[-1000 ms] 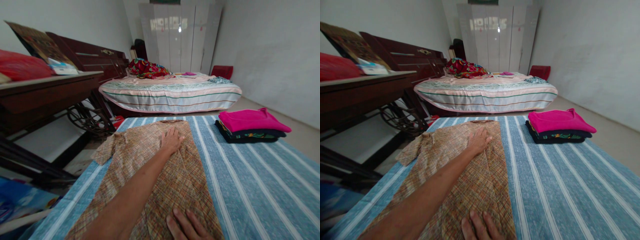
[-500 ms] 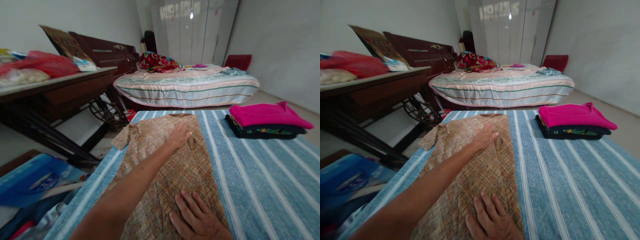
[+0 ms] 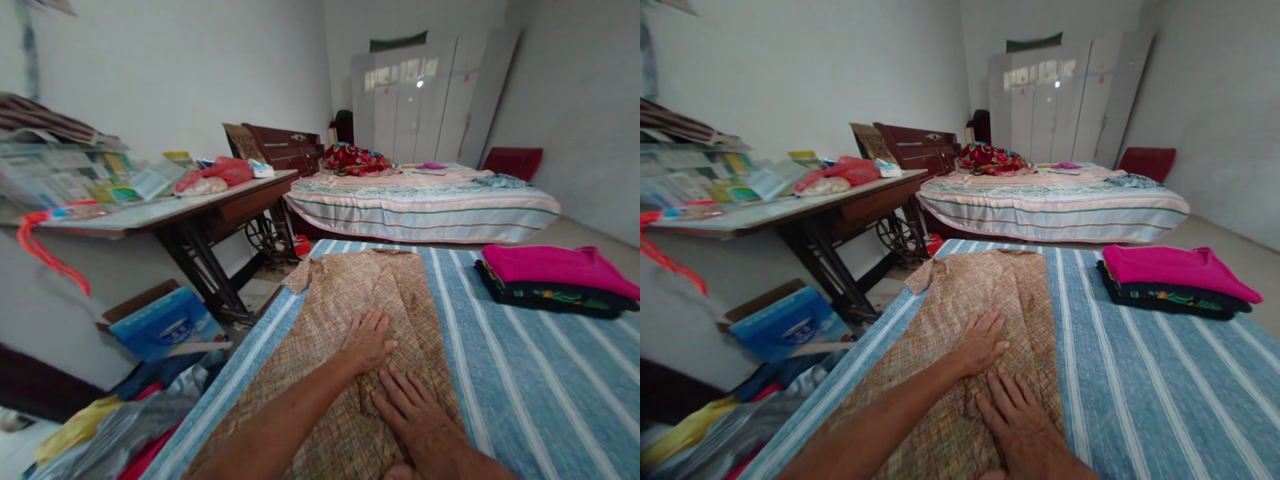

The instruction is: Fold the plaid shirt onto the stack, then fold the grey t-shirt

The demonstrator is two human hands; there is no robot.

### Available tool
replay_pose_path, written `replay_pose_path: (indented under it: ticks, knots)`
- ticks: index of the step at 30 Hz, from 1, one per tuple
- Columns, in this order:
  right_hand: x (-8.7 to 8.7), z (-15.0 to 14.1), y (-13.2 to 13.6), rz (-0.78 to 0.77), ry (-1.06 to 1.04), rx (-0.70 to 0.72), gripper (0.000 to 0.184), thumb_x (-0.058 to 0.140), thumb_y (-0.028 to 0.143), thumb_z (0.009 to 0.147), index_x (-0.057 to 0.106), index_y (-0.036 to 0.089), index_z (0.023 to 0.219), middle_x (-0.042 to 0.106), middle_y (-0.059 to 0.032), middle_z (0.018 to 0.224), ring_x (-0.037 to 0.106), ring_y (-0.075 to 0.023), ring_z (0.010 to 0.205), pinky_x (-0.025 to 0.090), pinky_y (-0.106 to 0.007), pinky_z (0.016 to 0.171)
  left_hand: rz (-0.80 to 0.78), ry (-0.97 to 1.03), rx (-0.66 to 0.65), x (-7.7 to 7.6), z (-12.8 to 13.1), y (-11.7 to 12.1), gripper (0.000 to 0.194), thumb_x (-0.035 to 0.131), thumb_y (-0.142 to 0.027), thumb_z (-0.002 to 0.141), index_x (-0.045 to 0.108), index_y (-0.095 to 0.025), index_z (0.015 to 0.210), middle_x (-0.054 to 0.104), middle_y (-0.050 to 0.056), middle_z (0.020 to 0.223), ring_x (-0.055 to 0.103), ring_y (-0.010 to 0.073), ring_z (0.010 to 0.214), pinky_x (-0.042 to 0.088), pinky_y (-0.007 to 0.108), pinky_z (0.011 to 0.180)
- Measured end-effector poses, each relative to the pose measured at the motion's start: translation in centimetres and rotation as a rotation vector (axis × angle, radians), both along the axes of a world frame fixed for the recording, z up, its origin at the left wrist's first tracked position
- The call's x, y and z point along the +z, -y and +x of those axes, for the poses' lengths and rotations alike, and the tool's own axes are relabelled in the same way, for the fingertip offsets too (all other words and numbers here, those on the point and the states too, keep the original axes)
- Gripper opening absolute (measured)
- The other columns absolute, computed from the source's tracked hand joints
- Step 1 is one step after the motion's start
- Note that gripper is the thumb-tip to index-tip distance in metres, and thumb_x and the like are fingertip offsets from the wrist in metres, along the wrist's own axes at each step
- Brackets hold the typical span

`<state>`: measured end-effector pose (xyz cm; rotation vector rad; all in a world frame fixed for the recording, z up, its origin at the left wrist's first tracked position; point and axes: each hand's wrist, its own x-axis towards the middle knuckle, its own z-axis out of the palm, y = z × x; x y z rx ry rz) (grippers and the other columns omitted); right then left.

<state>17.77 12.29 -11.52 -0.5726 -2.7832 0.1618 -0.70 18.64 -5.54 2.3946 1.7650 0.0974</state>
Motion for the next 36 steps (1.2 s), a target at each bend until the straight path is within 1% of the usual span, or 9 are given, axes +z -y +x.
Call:
replay_pose_path:
  ticks: [3, 8, 15, 18, 21, 24, 27, 31, 36]
  knots:
    - [1.5, 0.0, 0.3, -0.094, 0.044, 0.005, 0.092, 0.046, 0.075, 0.078, 0.019, 0.022, 0.148, 0.014, -0.0176, 0.150, 0.015, -0.0410, 0.136, 0.027, -0.062, 0.103, 0.075, -0.004, -0.003, 0.3, 0.2, 0.9, 0.059, 0.031, -0.049, 0.094, 0.034, -0.013, 0.141, 0.024, 0.014, 0.152, 0.018, 0.0269, 0.140, 0.018, 0.051, 0.112]
    - [3.7, 0.0, 1.0, -0.171, 0.056, -0.019, 0.088, 0.045, 0.070, 0.082, 0.014, 0.022, 0.149, 0.003, -0.0154, 0.151, 0.007, -0.0372, 0.137, 0.019, -0.060, 0.107, 0.156, 0.001, 0.024, 0.1, -0.6, 3.9, 0.056, 0.030, -0.046, 0.095, 0.037, -0.014, 0.140, 0.030, 0.012, 0.150, 0.021, 0.0239, 0.140, 0.019, 0.045, 0.113]
    - [4.7, -0.3, 1.2, -0.201, 0.118, -0.011, 0.087, 0.043, 0.069, 0.084, 0.008, 0.022, 0.149, 0.001, -0.0152, 0.151, 0.004, -0.0347, 0.138, 0.015, -0.059, 0.109, 0.113, -0.008, 0.059, -1.4, -2.0, 4.9, 0.056, 0.026, -0.045, 0.095, 0.032, -0.017, 0.143, 0.030, 0.011, 0.150, 0.023, 0.0252, 0.139, 0.023, 0.050, 0.110]
    - [5.0, -0.2, 1.2, -0.165, 0.101, -0.025, 0.087, 0.046, 0.069, 0.083, 0.012, 0.023, 0.149, 0.005, -0.0149, 0.151, 0.007, -0.0347, 0.138, 0.019, -0.058, 0.108, 0.124, 0.004, 0.062, -0.5, -2.0, 5.1, 0.052, 0.030, -0.039, 0.095, 0.035, -0.016, 0.141, 0.031, 0.011, 0.150, 0.022, 0.0250, 0.139, 0.024, 0.051, 0.110]
    - [4.9, 0.0, 1.7, -0.076, 0.042, -0.051, 0.084, 0.048, 0.067, 0.083, 0.017, 0.024, 0.148, 0.010, -0.0135, 0.152, 0.013, -0.0336, 0.138, 0.023, -0.057, 0.107, 0.151, 0.033, 0.077, 1.2, -1.9, 6.4, 0.049, 0.032, -0.036, 0.094, 0.041, -0.014, 0.137, 0.032, 0.013, 0.149, 0.024, 0.0250, 0.139, 0.024, 0.050, 0.110]
    - [3.8, 0.4, 2.9, 0.046, -0.045, -0.097, 0.077, 0.048, 0.062, 0.086, 0.021, 0.023, 0.147, 0.019, -0.0134, 0.151, 0.021, -0.0314, 0.137, 0.030, -0.053, 0.106, 0.122, 0.039, 0.070, 2.8, -2.1, 8.8, 0.048, 0.038, -0.033, 0.091, 0.043, -0.013, 0.135, 0.034, 0.013, 0.148, 0.027, 0.0247, 0.138, 0.023, 0.049, 0.111]
    - [2.2, 1.2, 4.3, 0.178, -0.148, -0.125, 0.072, 0.049, 0.059, 0.087, 0.029, 0.020, 0.145, 0.029, -0.0138, 0.147, 0.029, -0.0310, 0.134, 0.037, -0.050, 0.103, 0.090, 0.027, 0.077, 3.3, -3.1, 12.2, 0.048, 0.045, -0.029, 0.086, 0.045, -0.016, 0.133, 0.034, 0.011, 0.148, 0.027, 0.0243, 0.138, 0.024, 0.048, 0.112]
    - [1.3, 2.7, 5.8, 0.269, -0.211, -0.219, 0.057, 0.052, 0.049, 0.089, 0.044, 0.018, 0.136, 0.040, -0.0134, 0.142, 0.040, -0.0295, 0.128, 0.045, -0.045, 0.098, 0.104, 0.000, 0.066, 2.0, -5.8, 17.3, 0.047, 0.048, -0.028, 0.084, 0.049, -0.019, 0.130, 0.034, 0.010, 0.148, 0.029, 0.0265, 0.136, 0.029, 0.049, 0.109]
    - [1.7, 4.7, 6.7, 0.303, -0.266, -0.390, 0.042, 0.050, 0.042, 0.091, 0.056, 0.015, 0.123, 0.051, -0.0138, 0.132, 0.050, -0.0286, 0.120, 0.052, -0.043, 0.091, 0.332, -0.030, 0.093, -0.3, -9.7, 22.3, 0.044, 0.050, -0.028, 0.083, 0.051, -0.024, 0.128, 0.041, 0.007, 0.144, 0.041, 0.0254, 0.130, 0.042, 0.043, 0.102]
